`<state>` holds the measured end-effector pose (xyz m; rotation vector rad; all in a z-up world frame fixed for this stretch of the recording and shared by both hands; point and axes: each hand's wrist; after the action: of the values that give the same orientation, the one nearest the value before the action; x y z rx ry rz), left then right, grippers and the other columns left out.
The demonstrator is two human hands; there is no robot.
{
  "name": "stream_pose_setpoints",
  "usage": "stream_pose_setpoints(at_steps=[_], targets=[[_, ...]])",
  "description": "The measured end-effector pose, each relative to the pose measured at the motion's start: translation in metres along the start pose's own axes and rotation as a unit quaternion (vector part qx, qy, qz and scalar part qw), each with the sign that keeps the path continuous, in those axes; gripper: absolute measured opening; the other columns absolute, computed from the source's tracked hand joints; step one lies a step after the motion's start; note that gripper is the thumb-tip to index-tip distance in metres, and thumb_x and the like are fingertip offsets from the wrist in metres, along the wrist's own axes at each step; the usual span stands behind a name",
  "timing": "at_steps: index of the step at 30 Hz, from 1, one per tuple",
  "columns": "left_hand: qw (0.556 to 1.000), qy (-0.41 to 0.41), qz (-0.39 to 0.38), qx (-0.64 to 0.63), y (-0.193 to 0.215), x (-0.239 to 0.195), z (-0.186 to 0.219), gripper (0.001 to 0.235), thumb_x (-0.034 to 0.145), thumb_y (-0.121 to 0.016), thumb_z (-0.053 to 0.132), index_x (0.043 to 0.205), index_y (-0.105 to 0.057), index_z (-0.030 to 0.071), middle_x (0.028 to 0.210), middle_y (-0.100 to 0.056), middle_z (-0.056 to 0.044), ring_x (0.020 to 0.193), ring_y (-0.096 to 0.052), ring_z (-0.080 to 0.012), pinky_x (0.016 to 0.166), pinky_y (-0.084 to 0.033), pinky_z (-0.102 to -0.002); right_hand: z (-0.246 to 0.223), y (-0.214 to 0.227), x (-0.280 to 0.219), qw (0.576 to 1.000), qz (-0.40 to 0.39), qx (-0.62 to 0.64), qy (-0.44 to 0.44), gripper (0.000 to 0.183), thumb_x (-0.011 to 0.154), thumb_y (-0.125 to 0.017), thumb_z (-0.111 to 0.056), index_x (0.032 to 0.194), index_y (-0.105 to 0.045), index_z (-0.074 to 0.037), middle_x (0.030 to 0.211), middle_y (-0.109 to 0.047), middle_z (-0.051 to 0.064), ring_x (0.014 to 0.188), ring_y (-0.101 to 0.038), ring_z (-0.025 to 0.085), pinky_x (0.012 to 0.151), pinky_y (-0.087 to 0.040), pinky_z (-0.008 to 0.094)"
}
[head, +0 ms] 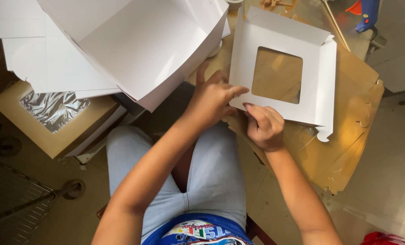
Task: The person folds the edges of a white paper box and then folds the flaps of a white paper box lid with a clear window. They smooth the flaps and adjust the edges to form the lid shape.
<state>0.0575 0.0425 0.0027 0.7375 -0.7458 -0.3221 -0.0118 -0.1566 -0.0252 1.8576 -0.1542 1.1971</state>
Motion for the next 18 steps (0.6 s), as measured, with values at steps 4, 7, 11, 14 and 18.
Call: stream_pose_setpoints(at_steps=[4, 7, 11, 14, 18], targets=[[0.996, -0.091, -0.009, 0.009, -0.026, 0.017, -0.018, 0.063, 0.055, -0.087, 0.027, 0.117, -0.076, 0.020, 0.084, -0.076, 0.008, 0.115, -0.062, -0.0276, 0.113, -0.012, -0.069, 0.002, -0.001, -0.006, 1.000, -0.006, 0.001, 0.004, 0.039, 0.088, -0.070, 0.018, 0.120, -0.059, -0.002, 0.102, -0.072, 0.014, 0.076, -0.070, 0.029, 0.071, -0.057, 0.039], [0.991, -0.109, -0.073, -0.028, -0.038, 0.023, -0.013, 0.042, 0.059, -0.087, 0.015, 0.100, -0.081, 0.020, 0.077, -0.075, 0.001, 0.104, -0.065, -0.0266, 0.107, -0.013, -0.071, 0.007, -0.004, -0.012, 1.000, 0.004, -0.021, 0.009, 0.040, 0.088, -0.067, 0.018, 0.121, -0.058, -0.004, 0.102, -0.070, 0.013, 0.077, -0.070, 0.030, 0.071, -0.057, 0.040], [0.988, -0.042, -0.143, -0.028, -0.047, 0.014, -0.016, 0.024, 0.073, -0.087, 0.019, 0.096, -0.081, 0.018, 0.084, -0.072, -0.004, 0.107, -0.066, -0.0224, 0.126, -0.020, -0.061, 0.002, -0.002, -0.005, 1.000, -0.001, -0.026, -0.006, 0.034, 0.088, -0.070, 0.016, 0.115, -0.063, -0.004, 0.104, -0.070, 0.012, 0.081, -0.070, 0.030, 0.072, -0.057, 0.039], [0.992, -0.060, -0.106, -0.039, -0.034, 0.005, -0.018, 0.041, 0.063, -0.087, 0.019, 0.104, -0.080, 0.013, 0.091, -0.074, -0.004, 0.111, -0.064, -0.0235, 0.121, -0.020, -0.064, -0.002, 0.000, -0.003, 0.998, -0.013, -0.049, -0.023, 0.032, 0.083, -0.070, 0.014, 0.109, -0.068, -0.005, 0.107, -0.069, 0.012, 0.085, -0.071, 0.031, 0.074, -0.058, 0.039], [0.987, -0.069, -0.093, -0.111, -0.010, 0.006, -0.031, 0.047, 0.068, -0.082, 0.014, 0.114, -0.080, 0.012, 0.108, -0.075, -0.006, 0.126, -0.058, -0.0245, 0.114, -0.019, -0.066, 0.001, -0.003, -0.007, 0.997, -0.033, -0.056, -0.034, 0.036, 0.075, -0.069, 0.015, 0.105, -0.073, -0.003, 0.108, -0.070, 0.012, 0.079, -0.068, 0.028, 0.070, -0.057, 0.039]])
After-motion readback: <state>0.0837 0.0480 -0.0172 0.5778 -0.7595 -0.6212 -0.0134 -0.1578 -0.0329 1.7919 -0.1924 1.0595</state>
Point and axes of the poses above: each hand's wrist, its own x-axis towards the middle knuckle, its own y-axis out of the back of the hand, z = x × y
